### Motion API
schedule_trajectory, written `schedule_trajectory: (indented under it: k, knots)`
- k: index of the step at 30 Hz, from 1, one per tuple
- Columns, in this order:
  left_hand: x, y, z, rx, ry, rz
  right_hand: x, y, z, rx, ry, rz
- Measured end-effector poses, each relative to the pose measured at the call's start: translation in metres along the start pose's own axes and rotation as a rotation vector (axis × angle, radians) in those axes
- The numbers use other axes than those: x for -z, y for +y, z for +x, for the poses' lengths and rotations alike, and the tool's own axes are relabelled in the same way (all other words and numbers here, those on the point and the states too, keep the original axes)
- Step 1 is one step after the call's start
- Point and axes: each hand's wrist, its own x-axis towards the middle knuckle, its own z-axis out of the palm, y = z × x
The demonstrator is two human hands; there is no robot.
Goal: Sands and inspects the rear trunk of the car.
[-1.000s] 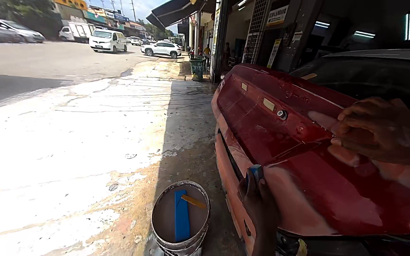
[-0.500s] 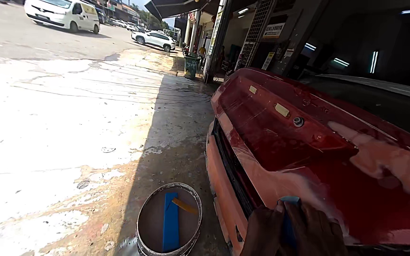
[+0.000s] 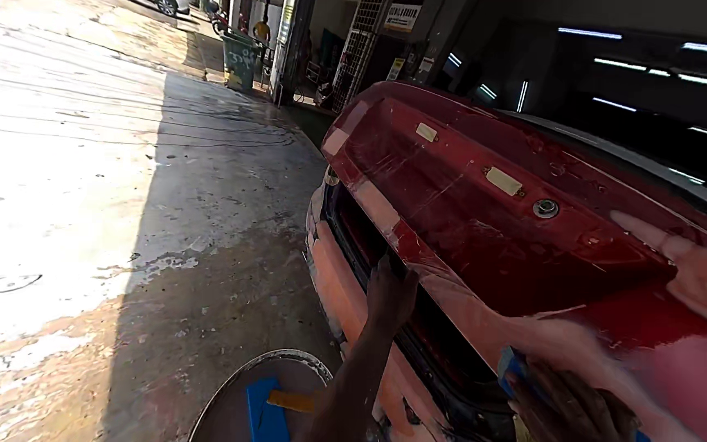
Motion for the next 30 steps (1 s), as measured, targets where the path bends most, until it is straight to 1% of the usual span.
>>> schedule_trajectory:
  k: [1, 3, 5, 6, 7, 8, 9, 11, 12, 13, 14, 15, 17, 18, 19, 20, 21, 22, 24, 25, 26, 27, 28, 30]
  knots:
    - [0.001, 0.004, 0.023, 0.031, -0.018, -0.056, -0.004, -0.003, 0.016, 0.011, 0.007, -0.002]
    - [-0.005, 0.002, 0.063, 0.091, -0.104, -0.229, -0.014, -0.012, 0.060, 0.030, 0.066, -0.035]
    - [-0.010, -0.004, 0.080, 0.125, -0.212, -0.397, -0.029, -0.021, 0.101, 0.039, 0.136, -0.049]
    - [-0.009, -0.005, 0.082, 0.141, -0.239, -0.459, -0.034, -0.024, 0.111, 0.022, 0.133, -0.042]
    - [-0.009, -0.009, 0.081, 0.158, -0.249, -0.504, -0.037, -0.027, 0.106, -0.003, 0.114, -0.040]
    - [-0.009, -0.013, 0.079, 0.173, -0.244, -0.528, -0.036, -0.030, 0.087, -0.023, 0.098, -0.043]
    - [-0.008, -0.017, 0.077, 0.192, -0.240, -0.538, -0.033, -0.034, 0.057, -0.035, 0.082, -0.041]
    - [-0.006, -0.024, 0.079, 0.227, -0.254, -0.556, -0.021, -0.041, -0.001, -0.011, -0.004, -0.074]
    - [-0.004, -0.028, 0.080, 0.231, -0.263, -0.568, -0.019, -0.041, -0.014, 0.011, -0.029, -0.087]
    - [-0.004, -0.029, 0.081, 0.227, -0.268, -0.577, -0.020, -0.040, -0.011, 0.042, -0.042, -0.089]
    - [-0.003, -0.031, 0.082, 0.222, -0.279, -0.594, -0.024, -0.042, 0.005, 0.069, -0.057, -0.089]
    - [-0.003, -0.032, 0.083, 0.217, -0.293, -0.618, -0.033, -0.046, 0.031, 0.096, -0.044, -0.075]
    - [-0.002, -0.034, 0.083, 0.211, -0.314, -0.662, -0.052, -0.052, 0.102, 0.198, 0.038, -0.017]
    - [-0.001, -0.036, 0.083, 0.206, -0.324, -0.679, -0.057, -0.054, 0.135, 0.253, 0.029, 0.023]
    - [0.000, -0.038, 0.084, 0.201, -0.332, -0.696, -0.059, -0.054, 0.157, 0.301, -0.014, 0.059]
    - [-0.002, -0.040, 0.083, 0.195, -0.344, -0.711, -0.055, -0.051, 0.159, 0.335, -0.074, 0.091]
    - [-0.005, -0.042, 0.081, 0.189, -0.354, -0.725, -0.048, -0.046, 0.139, 0.352, -0.128, 0.111]
    - [-0.006, -0.042, 0.079, 0.186, -0.359, -0.741, -0.038, -0.040, 0.106, 0.367, -0.174, 0.102]
    - [-0.005, -0.044, 0.079, 0.178, -0.354, -0.759, -0.015, -0.028, 0.033, 0.424, -0.299, -0.003]
    - [-0.005, -0.045, 0.079, 0.174, -0.355, -0.762, -0.004, -0.026, 0.011, 0.464, -0.369, -0.048]
    - [-0.005, -0.045, 0.079, 0.171, -0.355, -0.760, 0.000, -0.024, 0.005, 0.494, -0.396, -0.067]
    - [-0.005, -0.044, 0.081, 0.166, -0.349, -0.755, -0.004, -0.023, 0.016, 0.510, -0.366, -0.051]
    - [-0.003, -0.043, 0.083, 0.159, -0.342, -0.749, -0.014, -0.023, 0.039, 0.518, -0.294, -0.028]
    - [-0.002, -0.043, 0.084, 0.159, -0.333, -0.742, -0.035, -0.027, 0.103, 0.539, -0.167, 0.040]
